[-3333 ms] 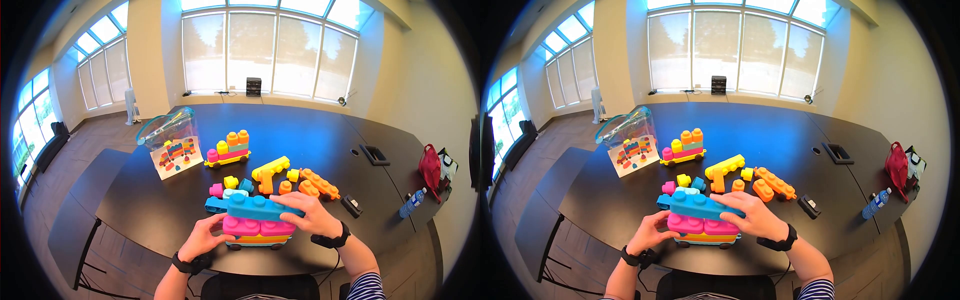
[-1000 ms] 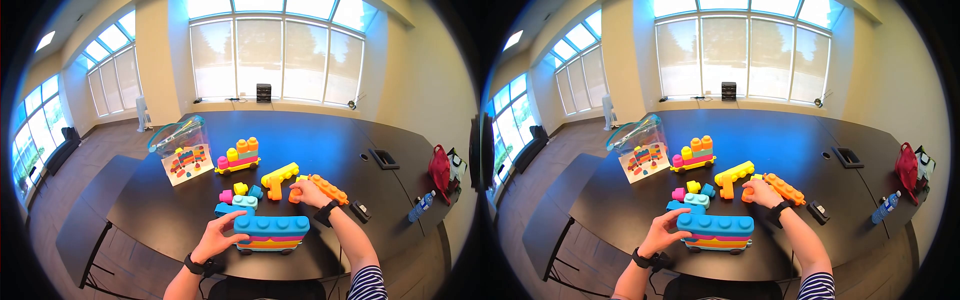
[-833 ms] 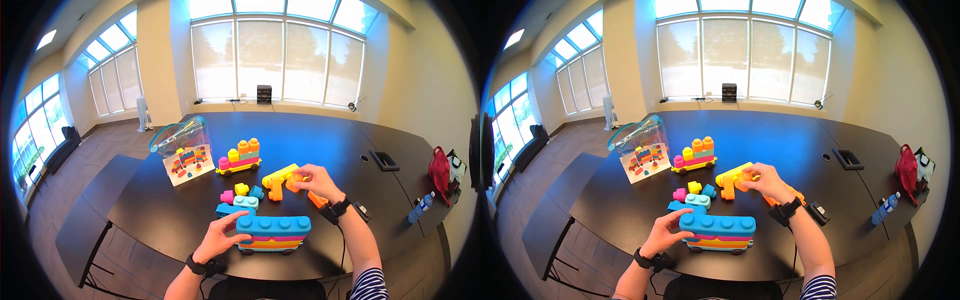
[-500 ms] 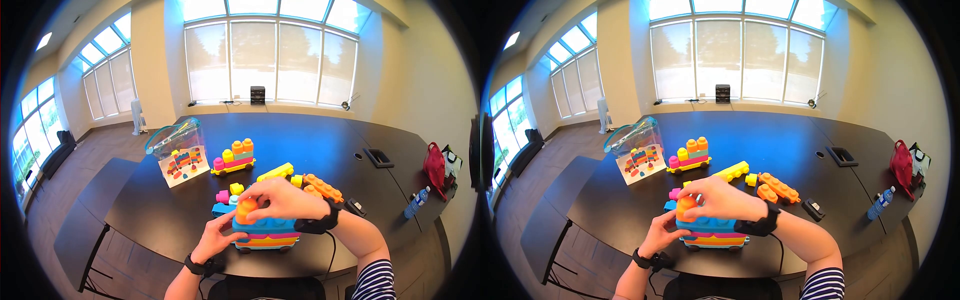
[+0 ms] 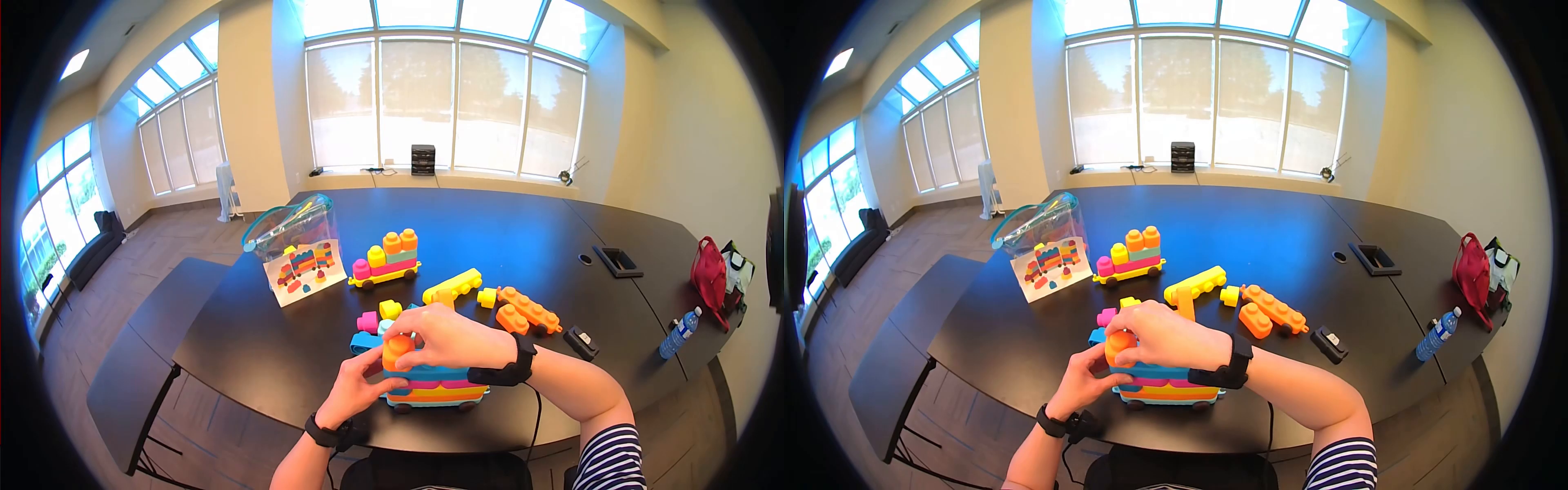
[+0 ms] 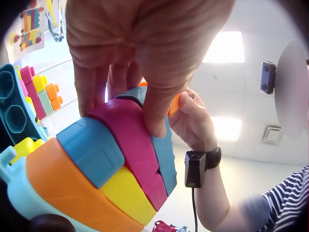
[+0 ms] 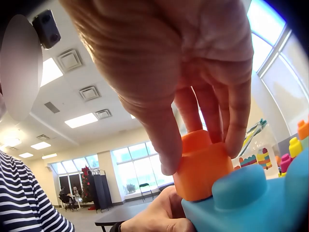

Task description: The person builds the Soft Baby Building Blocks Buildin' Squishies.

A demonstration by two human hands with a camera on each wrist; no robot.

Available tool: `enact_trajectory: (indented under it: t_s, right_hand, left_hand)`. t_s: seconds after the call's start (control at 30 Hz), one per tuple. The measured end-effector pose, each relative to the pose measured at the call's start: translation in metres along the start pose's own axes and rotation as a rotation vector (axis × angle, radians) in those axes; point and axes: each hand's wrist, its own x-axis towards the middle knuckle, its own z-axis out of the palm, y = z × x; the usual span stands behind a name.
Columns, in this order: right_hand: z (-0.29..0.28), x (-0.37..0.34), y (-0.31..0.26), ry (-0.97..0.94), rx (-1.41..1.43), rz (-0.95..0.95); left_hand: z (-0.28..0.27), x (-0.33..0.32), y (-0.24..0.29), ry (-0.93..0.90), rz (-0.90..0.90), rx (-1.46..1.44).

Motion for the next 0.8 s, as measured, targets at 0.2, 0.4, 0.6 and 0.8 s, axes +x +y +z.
enact_trajectory:
  t_s: [0.2, 0.4, 0.6, 0.8]
  right_hand:
    - [0.003, 0.000, 0.005, -0.010, -0.022, -0.027]
    - [0.001, -0.003, 0.004, -0.014, 0.011, -0.004]
    - [0.002, -0.002, 0.006, -0.026, 0.012, -0.014]
    - [-0.014, -0.027, -0.002, 0.115, 0.017, -0.029]
  left_hand:
    - [0.001, 0.000, 0.000, 0.000, -0.005, 0.002]
    - [0.003, 0.000, 0.002, -0.003, -0.020, 0.018]
    - [0.003, 0.001, -0.008, 0.012, -0.030, -0.057]
    - [0.003, 0.001, 0.000, 0.018, -0.040, 0.029]
